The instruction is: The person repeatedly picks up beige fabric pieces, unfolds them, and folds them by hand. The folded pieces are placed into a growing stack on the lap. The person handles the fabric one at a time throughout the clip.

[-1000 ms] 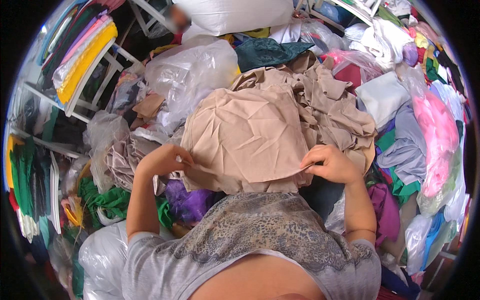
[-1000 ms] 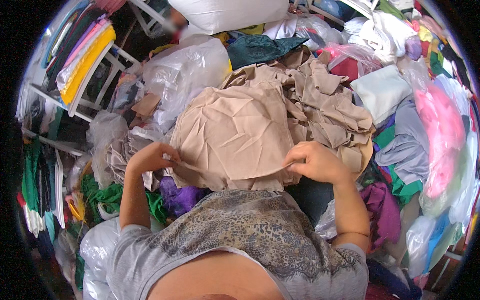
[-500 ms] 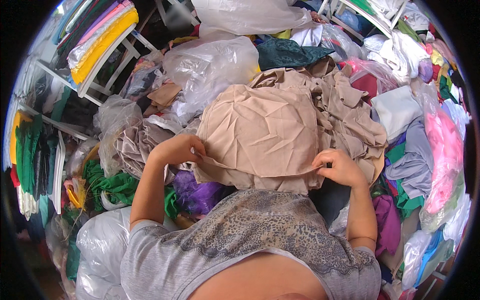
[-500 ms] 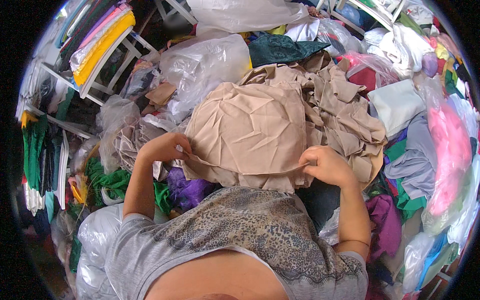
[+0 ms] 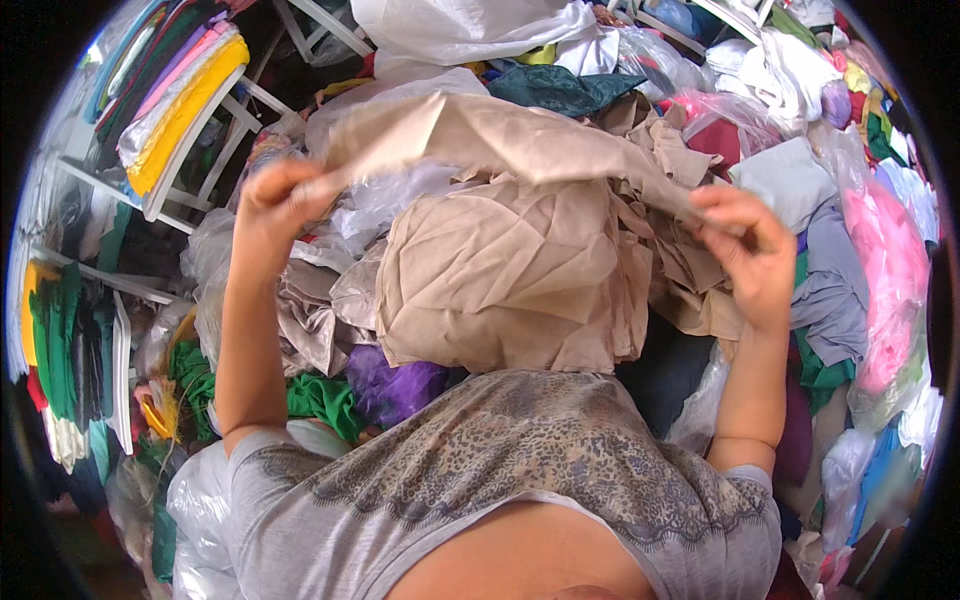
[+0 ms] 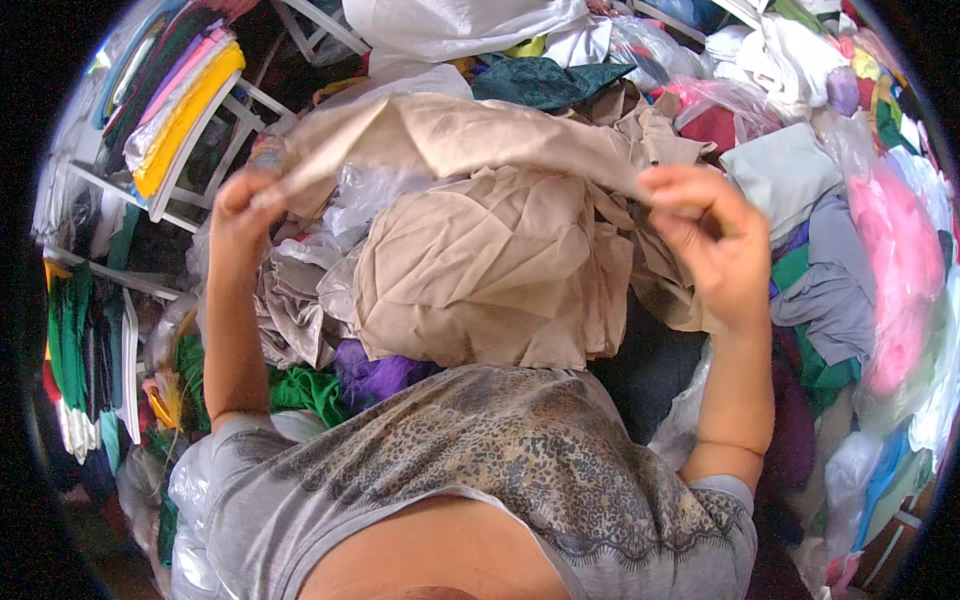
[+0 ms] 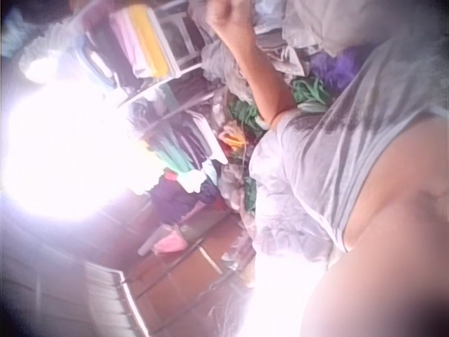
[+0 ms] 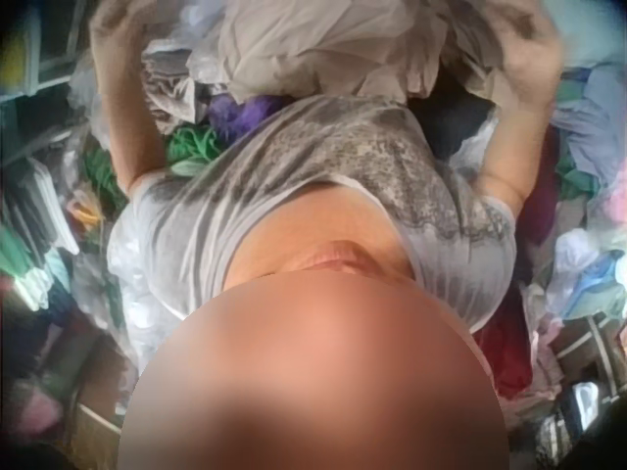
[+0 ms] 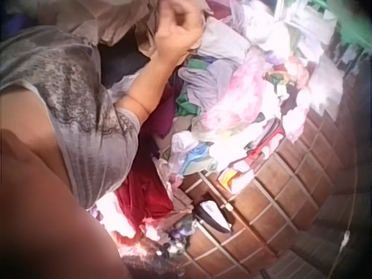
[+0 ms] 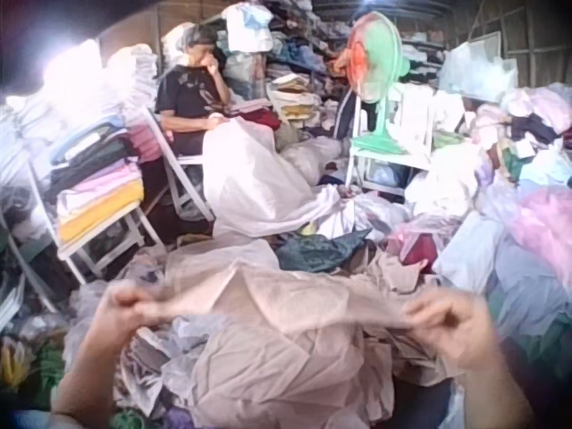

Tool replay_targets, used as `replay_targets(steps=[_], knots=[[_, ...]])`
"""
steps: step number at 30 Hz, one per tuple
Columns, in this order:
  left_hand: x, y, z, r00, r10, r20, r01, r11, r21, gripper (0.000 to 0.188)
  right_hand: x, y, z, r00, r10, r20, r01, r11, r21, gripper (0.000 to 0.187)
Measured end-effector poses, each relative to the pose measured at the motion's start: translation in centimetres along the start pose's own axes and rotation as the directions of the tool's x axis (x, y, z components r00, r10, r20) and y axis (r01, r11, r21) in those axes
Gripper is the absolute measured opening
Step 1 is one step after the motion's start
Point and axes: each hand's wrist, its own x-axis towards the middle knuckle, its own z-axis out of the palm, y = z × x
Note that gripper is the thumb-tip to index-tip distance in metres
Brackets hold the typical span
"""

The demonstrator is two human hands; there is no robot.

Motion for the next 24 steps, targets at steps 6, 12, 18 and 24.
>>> replay_targets(steps=[6, 12, 18, 24], knots=[[-5.2, -3.7, -0.9, 0.638, -0.535, 0.554, 0.353, 0.842, 0.408, 0.023, -5.8, 2.3, 3.3, 0.920, 0.131, 0.370, -0.143, 0.990, 0.005, 0.017], [-5.1, -2.2, 1.9, 0.376, -0.779, 0.501, 0.251, 0.606, 0.755, 0.033, -8.2, 2.7, 5.3, 0.700, 0.304, 0.647, -0.289, 0.948, -0.132, 0.017], [-2.5, -0.9, 9.0, 0.899, -0.159, 0.407, -0.146, 0.768, 0.623, 0.035, -6.5, 1.7, 5.1, 0.626, 0.401, 0.669, -0.347, 0.911, -0.221, 0.022], [-0.1, -7.3, 22.8, 0.856, 0.060, 0.513, -0.385, 0.737, 0.556, 0.062, -7.1, 5.4, 9.1, 0.748, 0.318, 0.582, -0.228, 0.947, -0.225, 0.025]])
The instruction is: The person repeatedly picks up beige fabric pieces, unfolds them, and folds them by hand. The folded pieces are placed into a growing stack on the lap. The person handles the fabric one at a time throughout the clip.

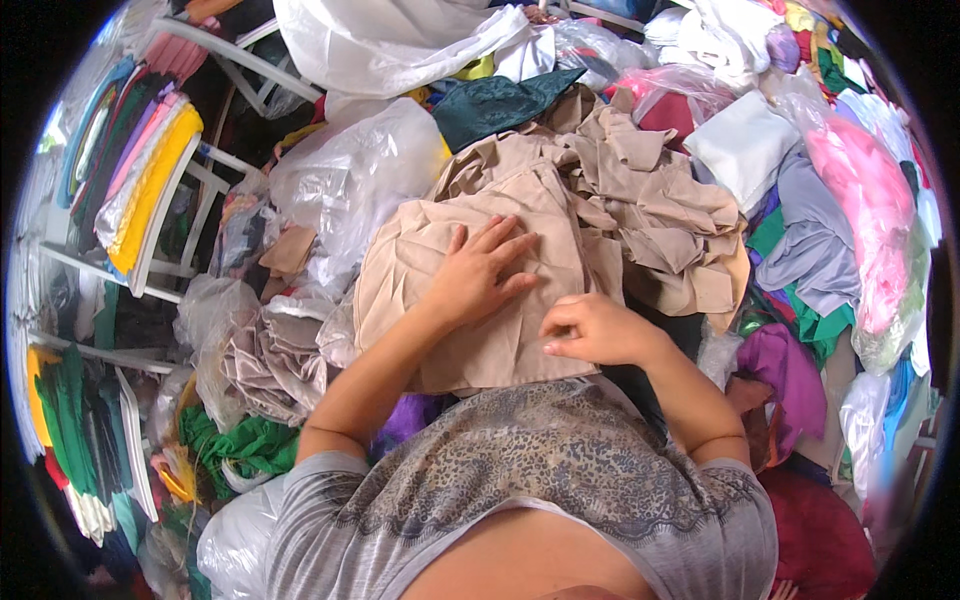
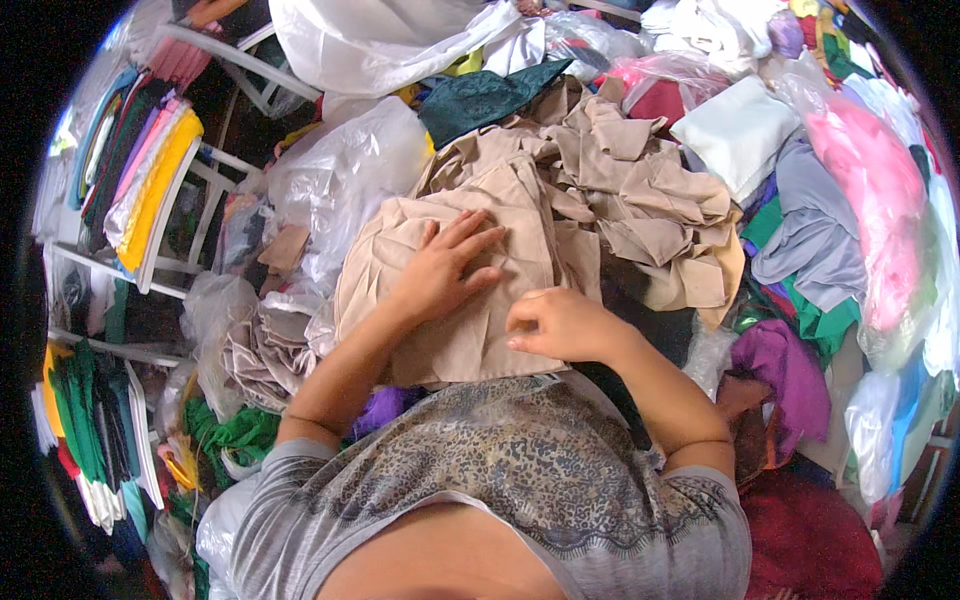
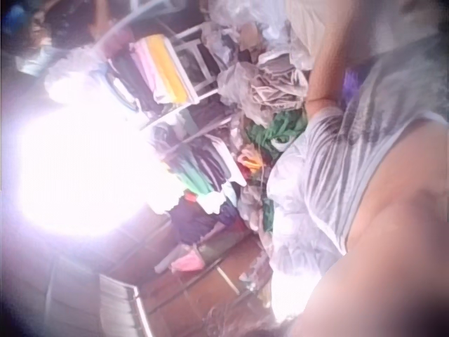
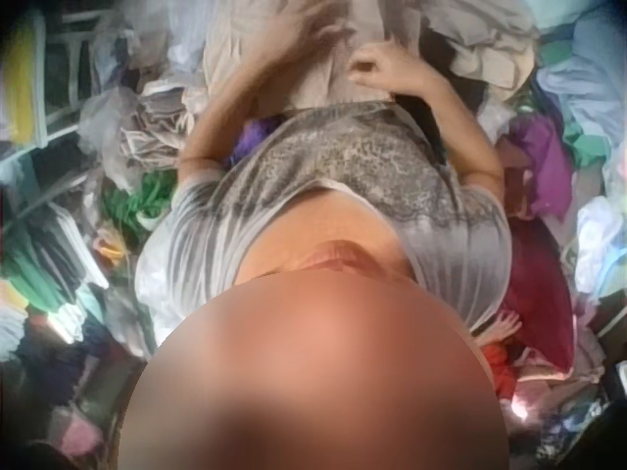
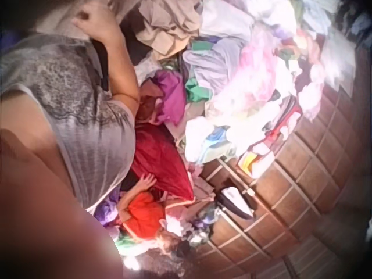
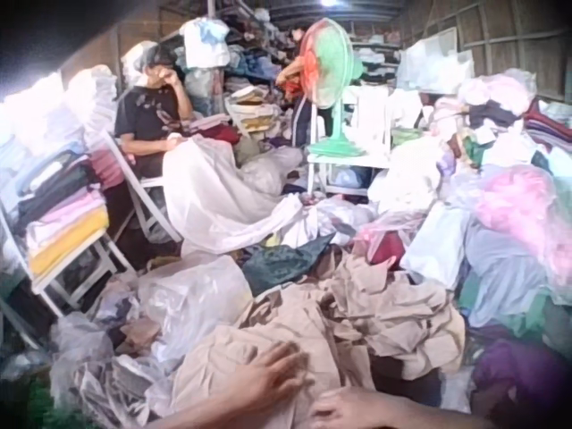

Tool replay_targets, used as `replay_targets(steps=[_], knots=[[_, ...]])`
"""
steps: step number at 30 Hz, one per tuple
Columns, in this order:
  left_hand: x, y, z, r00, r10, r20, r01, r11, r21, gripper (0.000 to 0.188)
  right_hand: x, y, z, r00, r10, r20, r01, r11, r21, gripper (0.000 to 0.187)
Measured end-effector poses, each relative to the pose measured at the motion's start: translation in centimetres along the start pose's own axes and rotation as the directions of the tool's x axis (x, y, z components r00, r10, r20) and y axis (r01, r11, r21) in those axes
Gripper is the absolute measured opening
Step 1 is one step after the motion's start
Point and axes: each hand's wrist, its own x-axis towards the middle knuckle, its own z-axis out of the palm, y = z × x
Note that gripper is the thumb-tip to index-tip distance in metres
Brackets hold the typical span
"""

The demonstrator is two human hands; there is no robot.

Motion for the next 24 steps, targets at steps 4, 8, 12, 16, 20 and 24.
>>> replay_targets(steps=[4, 8, 12, 16, 20, 24], knots=[[0.7, -0.3, 3.3, 0.995, -0.094, 0.025, 0.084, 0.958, 0.276, 0.082, 0.3, 2.1, 1.8, 0.992, 0.128, 0.009, -0.127, 0.991, -0.030, 0.027], [0.2, -0.5, 3.3, 0.999, -0.049, -0.016, 0.052, 0.976, 0.209, 0.092, 0.1, 3.4, 0.1, 0.977, 0.142, 0.156, -0.165, 0.975, 0.146, 0.027], [0.4, -0.1, 2.8, 0.997, -0.071, 0.034, 0.061, 0.971, 0.229, 0.093, 2.4, 5.9, -4.3, 0.978, 0.069, -0.195, -0.036, 0.985, 0.167, 0.026], [0.5, 0.4, 2.5, 0.993, -0.098, 0.072, 0.076, 0.961, 0.265, 0.094, 8.1, 10.4, -9.4, 0.713, 0.273, -0.646, -0.355, 0.935, 0.003, 0.030], [0.4, 0.6, 2.3, 0.995, -0.085, 0.052, 0.070, 0.966, 0.248, 0.092, 11.5, 14.5, -10.3, 0.569, 0.303, -0.764, -0.676, 0.702, -0.225, 0.031], [0.5, 0.6, 2.2, 0.993, -0.098, 0.066, 0.080, 0.967, 0.241, 0.091, 11.7, 15.9, -12.9, 0.616, 0.405, -0.675, -0.695, 0.683, -0.225, 0.024]])
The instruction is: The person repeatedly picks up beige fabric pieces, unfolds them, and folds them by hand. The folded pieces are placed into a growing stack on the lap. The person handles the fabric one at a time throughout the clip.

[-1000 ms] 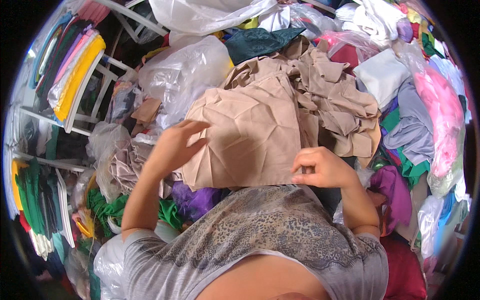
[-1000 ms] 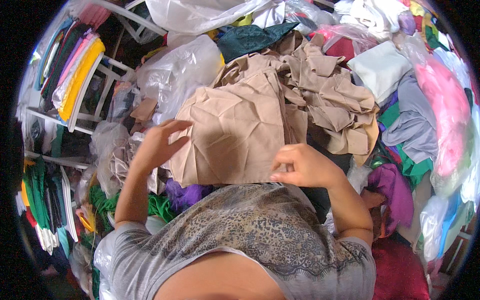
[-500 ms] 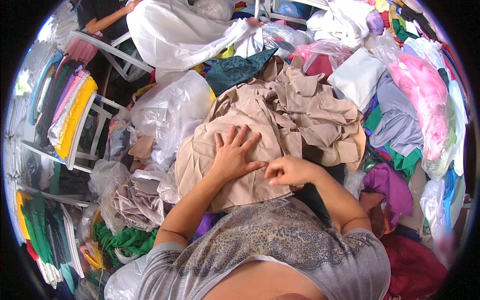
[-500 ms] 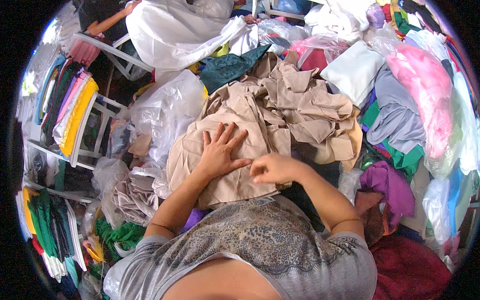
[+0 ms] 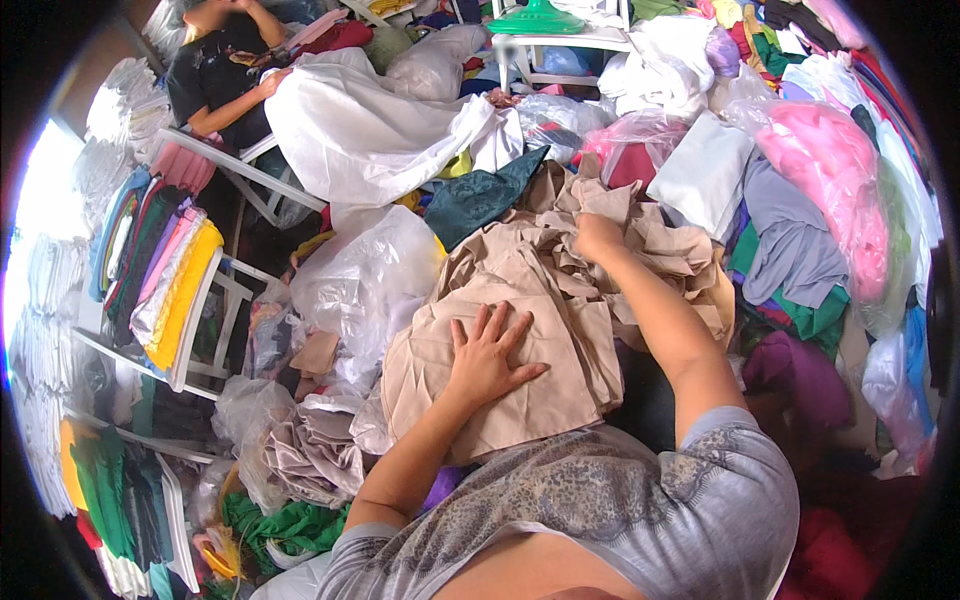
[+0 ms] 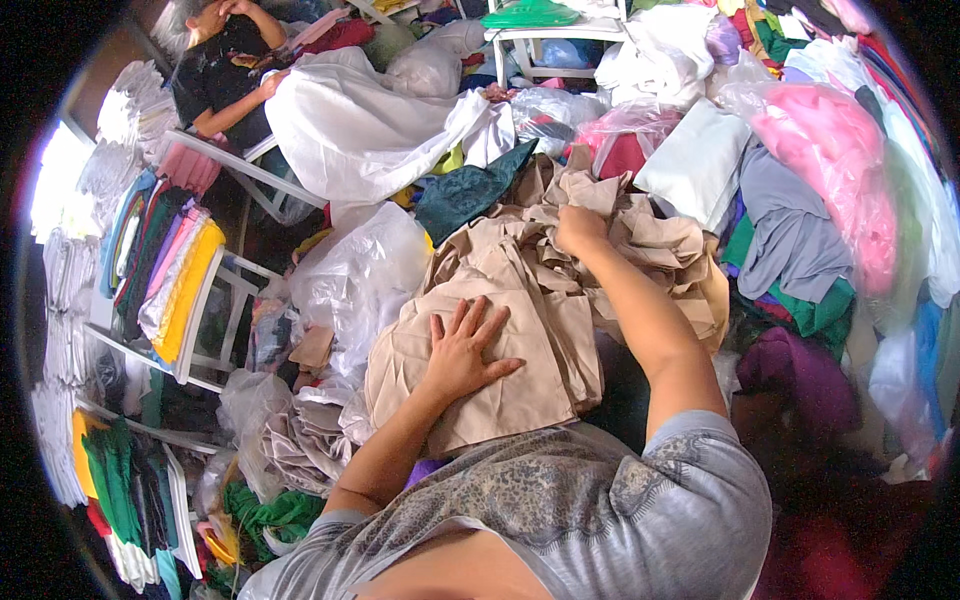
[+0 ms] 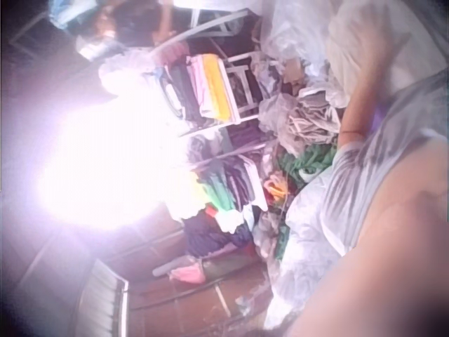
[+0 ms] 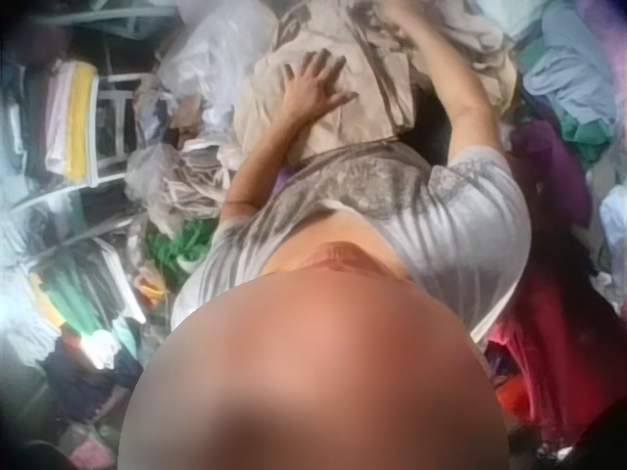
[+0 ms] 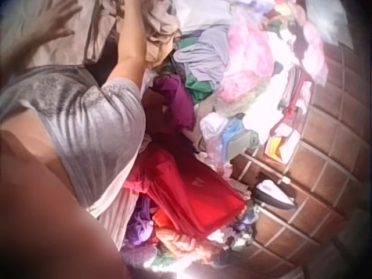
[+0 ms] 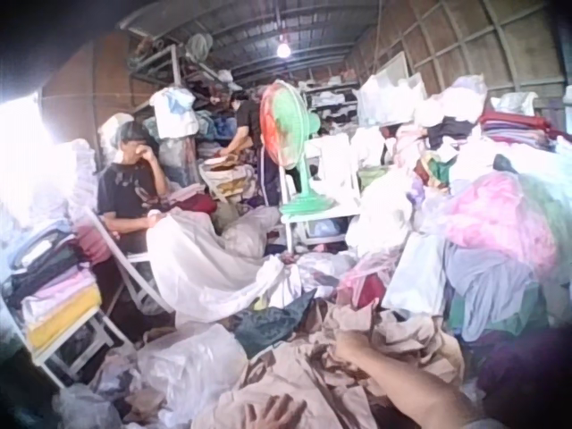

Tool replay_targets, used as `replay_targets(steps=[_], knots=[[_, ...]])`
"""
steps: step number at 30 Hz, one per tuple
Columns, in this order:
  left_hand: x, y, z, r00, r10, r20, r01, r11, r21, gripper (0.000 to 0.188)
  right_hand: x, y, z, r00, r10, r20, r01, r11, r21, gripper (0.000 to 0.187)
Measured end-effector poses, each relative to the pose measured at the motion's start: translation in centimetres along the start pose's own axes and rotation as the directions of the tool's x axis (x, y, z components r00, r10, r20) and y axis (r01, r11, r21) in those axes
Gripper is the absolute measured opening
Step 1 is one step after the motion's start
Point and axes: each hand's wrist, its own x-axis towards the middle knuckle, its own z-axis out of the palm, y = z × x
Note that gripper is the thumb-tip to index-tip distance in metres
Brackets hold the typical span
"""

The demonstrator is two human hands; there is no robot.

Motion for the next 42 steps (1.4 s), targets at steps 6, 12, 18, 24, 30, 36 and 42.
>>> replay_targets(steps=[6, 12, 18, 24, 30, 36, 42], knots=[[-0.1, -0.1, 0.2, 0.999, -0.008, 0.054, 0.010, 0.999, -0.033, 0.090, 0.6, 1.5, -8.2, 0.963, -0.117, -0.242, 0.153, 0.979, 0.135, 0.020], [2.9, -2.1, -4.1, 0.946, 0.131, 0.296, -0.081, 0.982, -0.173, 0.074, 1.9, 1.5, -18.9, 0.846, -0.077, -0.528, 0.404, 0.739, 0.540, 0.019], [10.6, -0.6, -14.4, 0.927, 0.258, -0.273, -0.339, 0.888, -0.311, 0.052, -0.2, -0.5, -28.3, 0.836, -0.200, -0.511, 0.548, 0.366, 0.752, 0.016], [16.9, 3.6, -22.2, 0.683, 0.313, -0.660, -0.537, 0.828, -0.164, 0.057, -1.9, -3.3, -32.2, 0.899, -0.161, -0.406, 0.437, 0.311, 0.844, 0.015], [21.4, 6.4, -22.9, 0.870, 0.120, -0.478, -0.417, 0.696, -0.585, 0.057, -2.9, -4.9, -33.6, 0.906, -0.230, -0.356, 0.416, 0.325, 0.849, 0.013], [25.7, 5.4, -22.4, 0.656, 0.040, -0.753, -0.502, 0.769, -0.396, 0.035, -2.7, -5.3, -35.1, 0.923, -0.201, -0.328, 0.385, 0.457, 0.802, 0.016], [25.9, 3.4, -23.3, 0.874, 0.058, -0.483, -0.381, 0.699, -0.605, 0.036, -2.4, -4.9, -35.1, 0.922, -0.167, -0.349, 0.387, 0.442, 0.810, 0.018]])
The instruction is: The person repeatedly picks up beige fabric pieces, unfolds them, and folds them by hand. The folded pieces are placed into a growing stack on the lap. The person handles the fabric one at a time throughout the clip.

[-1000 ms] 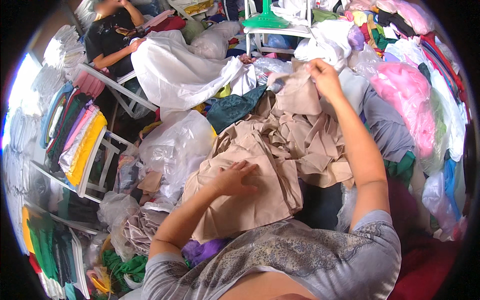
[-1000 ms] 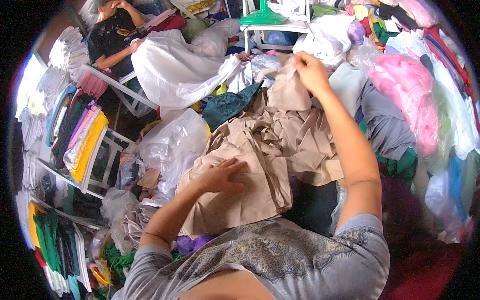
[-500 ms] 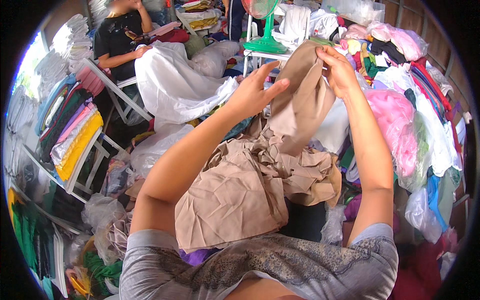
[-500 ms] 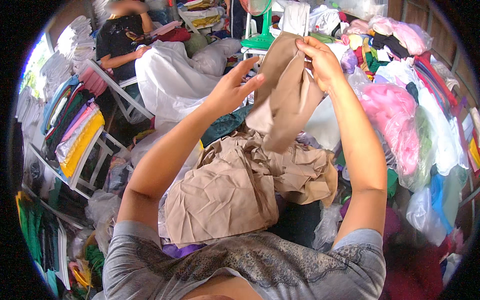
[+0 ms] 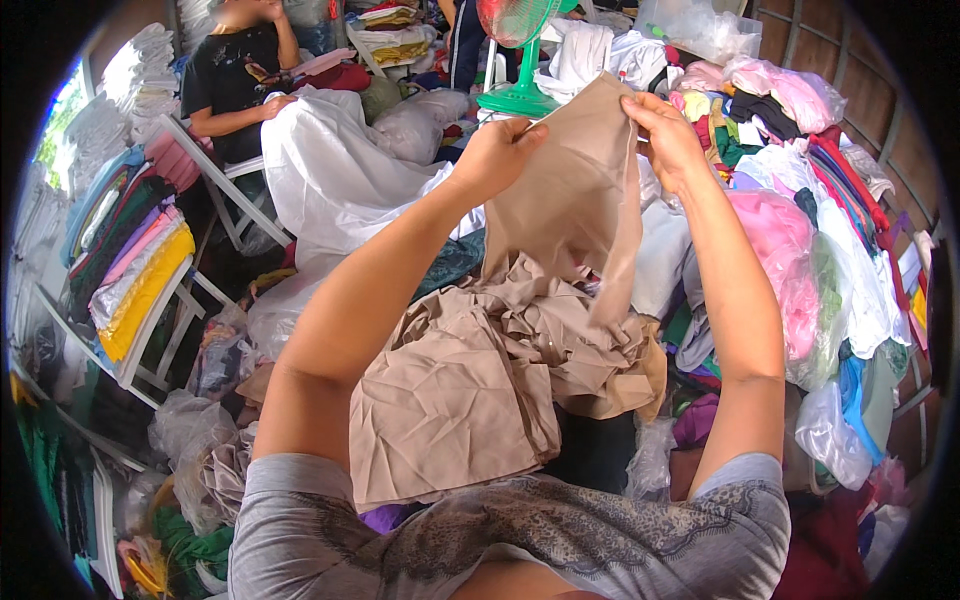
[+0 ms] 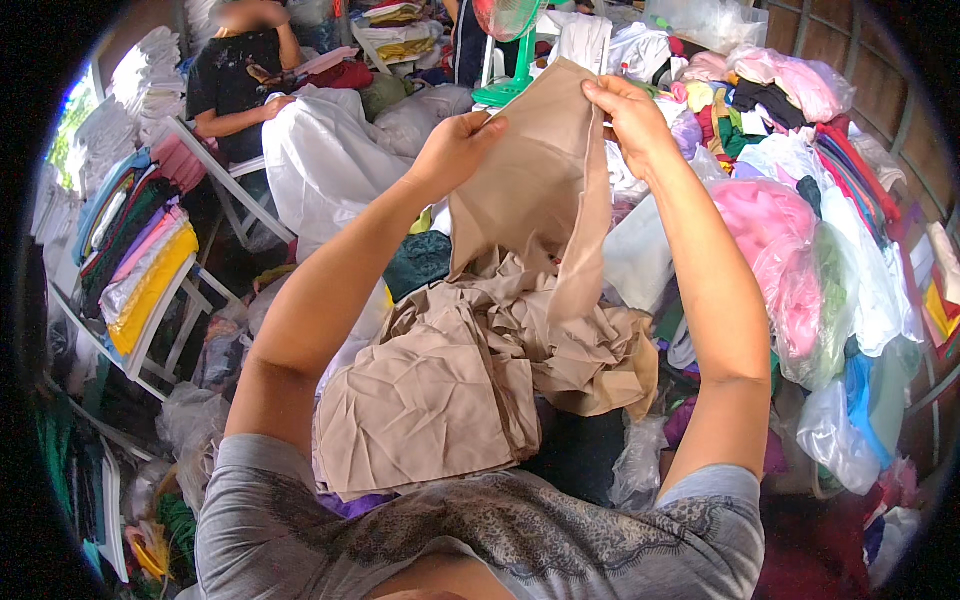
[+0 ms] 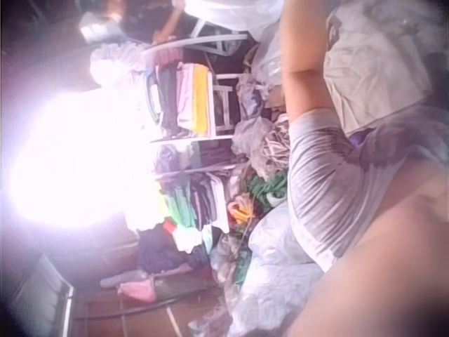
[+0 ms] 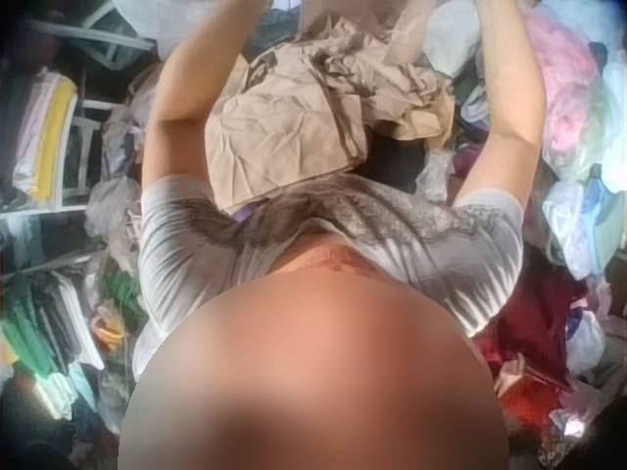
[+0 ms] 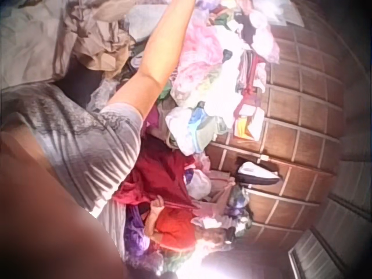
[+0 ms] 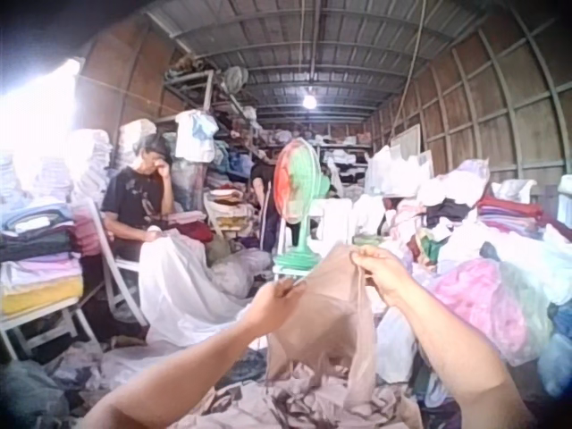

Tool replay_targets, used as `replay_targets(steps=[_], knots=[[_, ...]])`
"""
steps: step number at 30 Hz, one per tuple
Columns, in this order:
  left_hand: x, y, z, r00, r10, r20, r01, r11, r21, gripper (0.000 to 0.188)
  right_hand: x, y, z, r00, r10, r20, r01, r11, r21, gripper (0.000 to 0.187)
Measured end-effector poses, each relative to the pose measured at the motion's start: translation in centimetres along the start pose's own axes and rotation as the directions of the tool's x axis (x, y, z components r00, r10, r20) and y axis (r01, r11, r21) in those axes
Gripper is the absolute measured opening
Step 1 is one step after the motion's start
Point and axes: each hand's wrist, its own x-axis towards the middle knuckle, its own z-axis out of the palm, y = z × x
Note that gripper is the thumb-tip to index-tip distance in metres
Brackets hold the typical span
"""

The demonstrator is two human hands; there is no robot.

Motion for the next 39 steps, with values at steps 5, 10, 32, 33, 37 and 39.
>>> replay_targets(steps=[5, 10, 32, 33, 37, 39], knots=[[-3.5, -2.0, -2.0, 0.949, -0.047, 0.311, 0.014, 0.994, 0.109, 0.032, 0.4, 0.3, -0.8, 0.998, -0.051, 0.026, 0.043, 0.967, 0.251, 0.018], [-6.5, -6.4, -6.0, 0.966, -0.104, 0.236, 0.093, 0.994, 0.057, 0.025, -0.3, -0.2, -1.2, 0.999, -0.022, 0.031, 0.012, 0.955, 0.295, 0.020], [-29.5, 12.3, -21.4, 0.684, -0.047, -0.728, -0.164, 0.962, -0.216, 0.022, -16.2, -2.3, 5.2, 0.952, -0.156, 0.264, 0.046, 0.924, 0.379, 0.023], [-29.7, 12.6, -22.4, 0.669, -0.016, -0.743, -0.199, 0.960, -0.199, 0.023, -16.7, -2.2, 5.7, 0.950, -0.149, 0.276, 0.035, 0.925, 0.379, 0.024], [-30.5, 10.2, -23.7, 0.667, -0.053, -0.743, 0.046, 0.999, -0.030, 0.020, -16.5, -0.4, 8.0, 0.927, -0.070, 0.369, -0.066, 0.936, 0.344, 0.026], [-30.3, 7.1, -23.7, 0.672, -0.124, -0.730, 0.227, 0.973, 0.044, 0.020, -15.9, 1.7, 9.3, 0.912, 0.035, 0.408, -0.183, 0.926, 0.330, 0.023]])
